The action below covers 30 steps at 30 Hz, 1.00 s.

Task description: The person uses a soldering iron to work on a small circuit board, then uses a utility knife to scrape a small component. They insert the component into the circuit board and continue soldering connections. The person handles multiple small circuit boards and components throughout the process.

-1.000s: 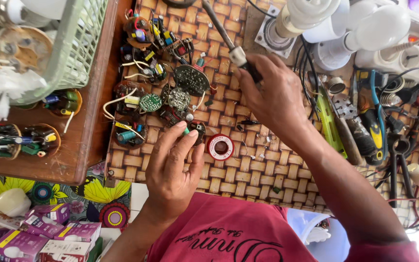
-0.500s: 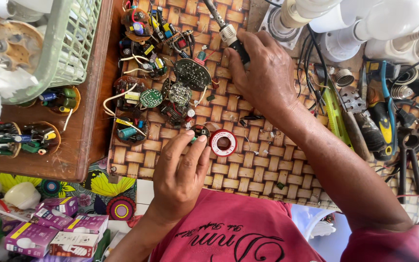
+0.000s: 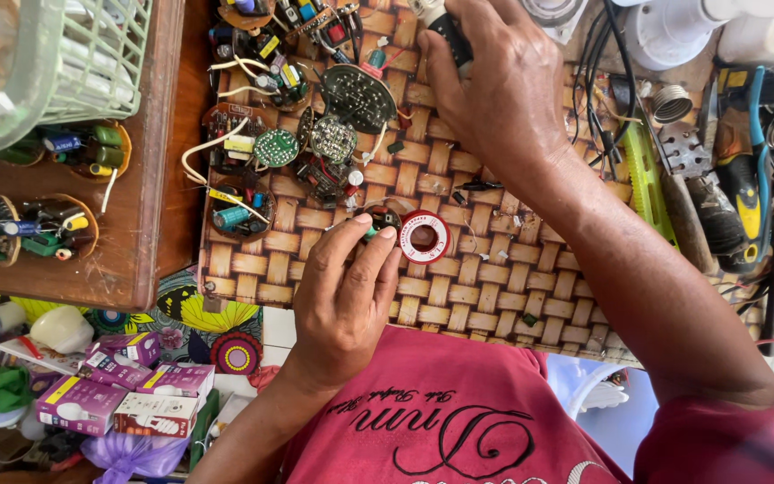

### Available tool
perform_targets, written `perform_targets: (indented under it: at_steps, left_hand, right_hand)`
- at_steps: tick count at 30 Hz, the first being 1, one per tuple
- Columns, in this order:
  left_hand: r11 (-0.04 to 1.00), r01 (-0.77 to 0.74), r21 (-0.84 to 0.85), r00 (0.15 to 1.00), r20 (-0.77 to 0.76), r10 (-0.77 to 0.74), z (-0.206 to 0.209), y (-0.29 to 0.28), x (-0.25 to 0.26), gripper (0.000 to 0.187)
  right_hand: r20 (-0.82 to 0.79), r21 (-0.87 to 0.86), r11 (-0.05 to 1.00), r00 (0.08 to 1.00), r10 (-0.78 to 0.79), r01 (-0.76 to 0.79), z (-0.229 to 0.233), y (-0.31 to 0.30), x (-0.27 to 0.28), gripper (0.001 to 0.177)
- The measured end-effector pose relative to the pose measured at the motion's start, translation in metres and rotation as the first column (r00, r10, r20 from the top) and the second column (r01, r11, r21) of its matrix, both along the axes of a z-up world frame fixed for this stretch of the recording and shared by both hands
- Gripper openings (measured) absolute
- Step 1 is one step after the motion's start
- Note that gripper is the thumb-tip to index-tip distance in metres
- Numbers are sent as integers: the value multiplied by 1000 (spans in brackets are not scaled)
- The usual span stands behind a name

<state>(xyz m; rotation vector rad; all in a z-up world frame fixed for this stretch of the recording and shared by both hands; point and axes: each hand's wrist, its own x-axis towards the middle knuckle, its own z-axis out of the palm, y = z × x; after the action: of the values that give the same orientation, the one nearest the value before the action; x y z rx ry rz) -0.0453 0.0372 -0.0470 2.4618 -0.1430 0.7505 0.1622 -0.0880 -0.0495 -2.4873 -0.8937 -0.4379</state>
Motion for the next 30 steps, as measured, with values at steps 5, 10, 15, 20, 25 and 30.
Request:
perform_targets:
  at_steps: [5,10,15,20,25,30]
  left_hand:
    - [1000,22,-15,999,-49,-22,4,-1,4,24]
    - [997,28,-72,993,-109,-36,6,0,3,29]
    - [968,75,-240,996,-28,-84,24,6,7,30]
    - [974,-40,-222,998,-46,31,35,17,22,19]
    - [979,-121,-162,990,51,131,48,33,43,13]
    - [980,-127,-157,990,37,134,49,44,48,12]
  right_hand:
    - [-9,0,1000,1000,-3,3,-4,0,3,23]
    - [-122,-60,998,992,-30,23,18,-9,-4,23]
    - [-26,91,981,984,176,-173,50,-25,-31,16]
    - [-74,102,960,961,268,-260,60,-41,-51,13]
    - [-100,130,946,945,312,-299,62,-38,-55,15]
    - [-116,87,931,925,363,-355,53,-36,-59,12]
